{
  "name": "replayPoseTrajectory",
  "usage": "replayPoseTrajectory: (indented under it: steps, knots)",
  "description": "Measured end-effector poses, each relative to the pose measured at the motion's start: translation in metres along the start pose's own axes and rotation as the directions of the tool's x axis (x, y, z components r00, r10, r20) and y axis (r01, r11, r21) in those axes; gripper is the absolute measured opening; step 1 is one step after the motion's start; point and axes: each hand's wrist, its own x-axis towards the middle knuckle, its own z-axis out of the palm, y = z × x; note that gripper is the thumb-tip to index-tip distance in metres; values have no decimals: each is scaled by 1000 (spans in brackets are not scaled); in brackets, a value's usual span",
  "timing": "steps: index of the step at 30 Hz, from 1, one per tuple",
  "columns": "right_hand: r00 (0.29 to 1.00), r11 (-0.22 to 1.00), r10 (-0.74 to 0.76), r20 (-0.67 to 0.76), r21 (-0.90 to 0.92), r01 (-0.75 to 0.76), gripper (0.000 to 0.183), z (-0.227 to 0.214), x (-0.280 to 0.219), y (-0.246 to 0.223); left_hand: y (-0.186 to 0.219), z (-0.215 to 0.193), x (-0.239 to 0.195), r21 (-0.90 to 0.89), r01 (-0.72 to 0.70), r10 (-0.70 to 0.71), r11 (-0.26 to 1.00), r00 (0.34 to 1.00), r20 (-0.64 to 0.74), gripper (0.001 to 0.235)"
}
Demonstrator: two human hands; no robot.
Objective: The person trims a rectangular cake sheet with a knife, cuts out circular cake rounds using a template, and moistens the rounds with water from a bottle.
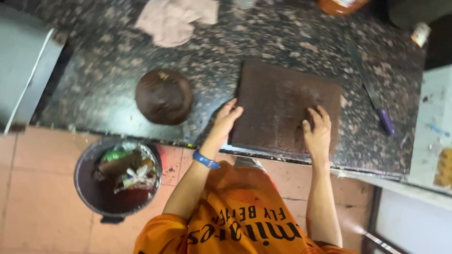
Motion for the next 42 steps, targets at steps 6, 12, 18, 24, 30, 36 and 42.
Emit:
replayPoseTrajectory:
  steps: [6, 12, 18, 24, 30, 36, 42]
  knots:
    - [985, 963, 173, -28, -205, -175, 62, 15, -15, 55, 18, 1, 20, -316, 262, -257, 912, 965, 59, 61]
    - [998, 990, 55, -11, -127, -56, 61, 18, -8, 20, 18, 49, -16, -570, 161, -151, 806, 986, 65, 61]
    - [979, 932, -123, 164, 357, 58, 67, -33, 29, -116, 95, 132, -47, -440, 42, 66, 897, 971, 228, 76]
    - [999, 126, -51, -4, 992, 10, 80, -121, 23, -117, 166, 221, -89, 77, -297, 218, 952, 831, 512, 82]
    - [951, -273, 225, 212, 951, -147, 77, -40, 27, 7, 96, 266, -48, 726, -446, 68, 523, 871, 486, 71]
    - [902, 283, 372, 219, 898, -336, 62, -4, -22, 140, 31, 132, -37, 968, -233, 267, 90, 942, 202, 58]
    - [914, 537, 336, 226, 752, -383, 58, 9, -21, 113, 28, 46, -19, 864, -224, 502, 451, 864, -38, 55]
